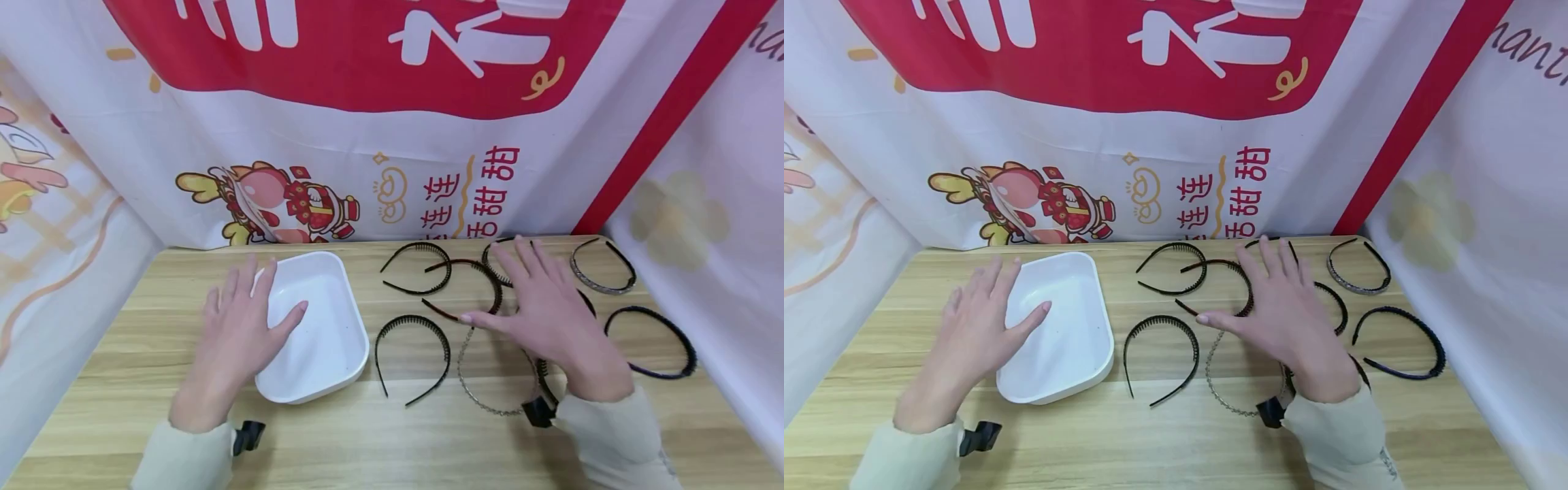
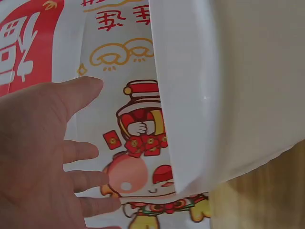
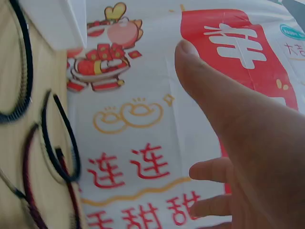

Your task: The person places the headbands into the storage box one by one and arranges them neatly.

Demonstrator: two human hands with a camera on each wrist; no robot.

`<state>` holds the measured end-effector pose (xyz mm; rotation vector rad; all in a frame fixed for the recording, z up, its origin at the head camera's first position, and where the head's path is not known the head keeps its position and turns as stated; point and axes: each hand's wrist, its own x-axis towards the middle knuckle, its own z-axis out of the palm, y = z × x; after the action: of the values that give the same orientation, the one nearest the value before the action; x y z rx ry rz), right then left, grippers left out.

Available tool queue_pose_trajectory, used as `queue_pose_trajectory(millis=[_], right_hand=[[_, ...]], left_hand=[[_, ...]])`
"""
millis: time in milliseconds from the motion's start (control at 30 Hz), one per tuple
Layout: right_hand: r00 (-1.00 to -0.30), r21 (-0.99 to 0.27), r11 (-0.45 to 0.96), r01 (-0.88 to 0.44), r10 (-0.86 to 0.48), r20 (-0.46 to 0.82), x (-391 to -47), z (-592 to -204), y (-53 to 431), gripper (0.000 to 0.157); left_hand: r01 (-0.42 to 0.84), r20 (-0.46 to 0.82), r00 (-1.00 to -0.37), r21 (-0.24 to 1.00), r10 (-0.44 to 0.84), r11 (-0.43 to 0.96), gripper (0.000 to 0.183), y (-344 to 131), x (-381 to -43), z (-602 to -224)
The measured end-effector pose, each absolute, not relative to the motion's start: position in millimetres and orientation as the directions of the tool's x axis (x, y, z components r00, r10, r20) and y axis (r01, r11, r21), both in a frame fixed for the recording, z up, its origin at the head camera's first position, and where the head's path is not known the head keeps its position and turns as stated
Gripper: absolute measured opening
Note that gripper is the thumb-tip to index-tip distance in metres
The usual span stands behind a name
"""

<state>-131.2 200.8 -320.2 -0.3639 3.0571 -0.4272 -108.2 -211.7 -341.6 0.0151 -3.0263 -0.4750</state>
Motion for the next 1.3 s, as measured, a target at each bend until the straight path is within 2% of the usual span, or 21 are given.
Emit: queue_pose_trajectory(millis=[100, 200, 300, 433, 533, 700, 933, 1133, 1300], right_hand=[[-0.964, -0.344, 0.902, -0.259, -0.264, 0.036, -131.6, -331.0, 193.6, 0.103], [-0.962, -0.414, 0.87, -0.269, -0.266, 0.066, -136.4, -346.2, 184.1, 0.069], [-0.966, -0.52, 0.819, -0.243, -0.254, 0.052, -142.5, -361.9, 172.9, 0.041], [-0.967, -0.637, 0.753, -0.166, -0.25, -0.044, -145.8, -378.7, 159.8, 0.022], [-0.964, -0.66, 0.743, -0.114, -0.244, -0.109, -146.0, -386.7, 152.8, 0.019], [-0.964, -0.635, 0.77, -0.062, -0.212, -0.162, -146.4, -388.6, 150.6, 0.024], [-0.956, -0.638, 0.769, -0.029, -0.207, -0.206, -142.7, -385.5, 152.1, 0.025], [-0.952, -0.621, 0.783, -0.009, -0.197, -0.234, -140.5, -393.1, 146.5, 0.027], [-0.952, -0.625, 0.78, -0.008, -0.197, -0.233, -142.7, -399.3, 142.6, 0.026]], left_hand=[[-0.005, 0.04, -0.999, 0.426, -0.024, 0.905, 0.082, -219.3, -105.5, -350.2], [-0.029, 0.008, -0.999, 0.552, -0.04, 0.833, 0.074, -230.8, -104.0, -357.5], [-0.076, -0.053, -0.997, 0.628, -0.055, 0.775, 0.068, -242.2, -102.8, -363.3], [-0.168, -0.142, -0.985, 0.681, -0.096, 0.713, 0.065, -253.7, -99.7, -369.7], [-0.218, -0.179, -0.976, 0.723, -0.128, 0.656, 0.062, -257.9, -97.4, -373.6], [-0.255, -0.236, -0.966, 0.783, -0.109, 0.567, 0.065, -258.4, -98.2, -373.6], [-0.298, -0.31, -0.948, 0.788, -0.071, 0.54, 0.067, -260.5, -97.2, -368.0], [-0.303, -0.318, -0.946, 0.802, -0.063, 0.514, 0.062, -264.9, -93.6, -375.0], [-0.321, -0.326, -0.943, 0.844, -0.065, 0.429, 0.062, -270.8, -93.9, -382.7]])
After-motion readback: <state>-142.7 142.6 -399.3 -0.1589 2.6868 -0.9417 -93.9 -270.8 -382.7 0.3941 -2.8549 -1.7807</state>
